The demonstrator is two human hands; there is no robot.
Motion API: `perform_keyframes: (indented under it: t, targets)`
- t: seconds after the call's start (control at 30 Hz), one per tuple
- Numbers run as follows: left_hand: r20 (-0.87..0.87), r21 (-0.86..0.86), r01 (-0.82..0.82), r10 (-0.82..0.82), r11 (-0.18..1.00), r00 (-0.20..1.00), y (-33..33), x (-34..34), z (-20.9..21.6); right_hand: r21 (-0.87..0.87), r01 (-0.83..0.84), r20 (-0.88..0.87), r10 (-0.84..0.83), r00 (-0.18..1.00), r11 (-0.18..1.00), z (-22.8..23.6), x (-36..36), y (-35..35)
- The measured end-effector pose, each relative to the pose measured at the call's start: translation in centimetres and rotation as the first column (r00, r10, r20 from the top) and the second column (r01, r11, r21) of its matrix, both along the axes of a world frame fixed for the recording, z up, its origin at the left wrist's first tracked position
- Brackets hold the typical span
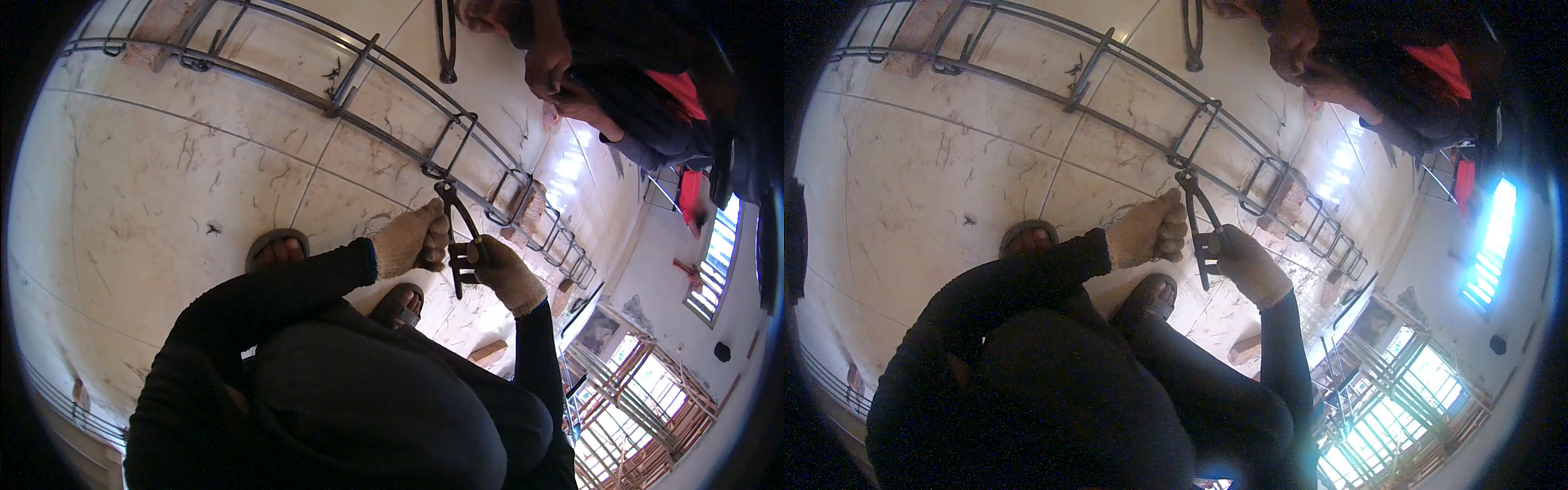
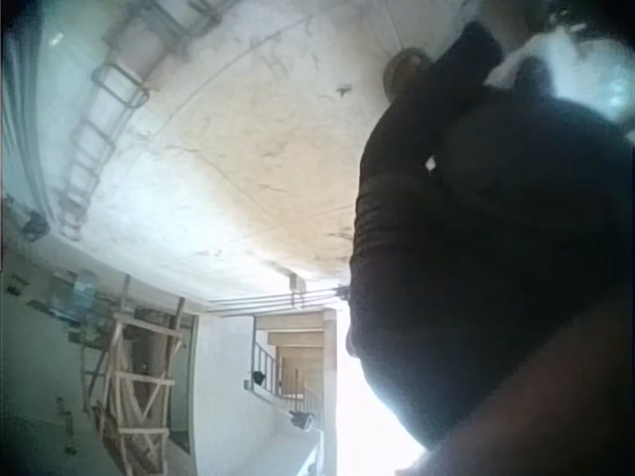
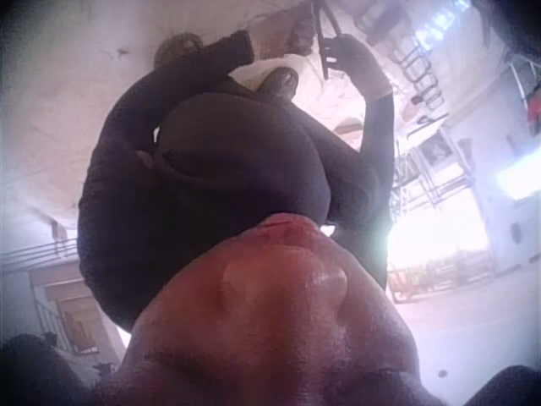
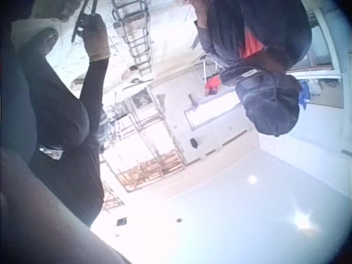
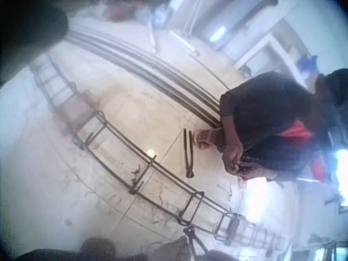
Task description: The person assembles a metal ladder-like frame on the floor, using pliers to secure wire ties at multiple joints. Another person assists by holding and adjusting the frame while the person tightens connections.
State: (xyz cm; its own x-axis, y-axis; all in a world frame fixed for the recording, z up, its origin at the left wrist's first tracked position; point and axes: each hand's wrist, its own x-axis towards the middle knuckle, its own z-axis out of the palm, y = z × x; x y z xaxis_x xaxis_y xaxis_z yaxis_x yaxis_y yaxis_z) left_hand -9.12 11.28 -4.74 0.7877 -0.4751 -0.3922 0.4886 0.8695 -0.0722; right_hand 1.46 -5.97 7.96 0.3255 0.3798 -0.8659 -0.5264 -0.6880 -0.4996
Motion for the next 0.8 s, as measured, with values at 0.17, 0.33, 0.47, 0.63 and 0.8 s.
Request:
perform_keyframes:
  t: [0.17, 0.33, 0.47, 0.63, 0.8]
  targets:
    - [-0.018, -0.526, -0.099, 0.105, 0.845, 0.994, -1.0, -0.3, -1.1, 0.064, 0.207, -0.2, -0.19, 0.961, 0.976, -0.2, -0.2, -0.5]
    - [-0.036, -0.778, -0.176, 0.236, 0.604, 0.971, -1.8, -0.1, -0.1, 0.128, 0.354, -0.321, -0.299, 0.899, 0.926, -1.3, -2.8, 0.3]
    - [-0.014, -0.894, -0.145, 0.298, 0.425, 0.955, -2.1, 0.4, -0.1, 0.099, 0.163, -0.168, -0.145, 0.975, 0.982, -1.9, -4.2, 0.9]
    - [0.005, -0.974, -0.079, 0.369, 0.212, 0.93, -2.4, 0.9, -0.4, 0.264, 0.154, -0.056, -0.144, 0.988, 0.952, -5.3, -5.8, -1.2]
    - [0.026, -0.96, -0.077, 0.361, 0.268, 0.932, -2.3, 1.4, 0.0, 0.181, 0.023, 0.07, -0.036, 0.997, 0.983, -6.4, -5.6, -2.9]
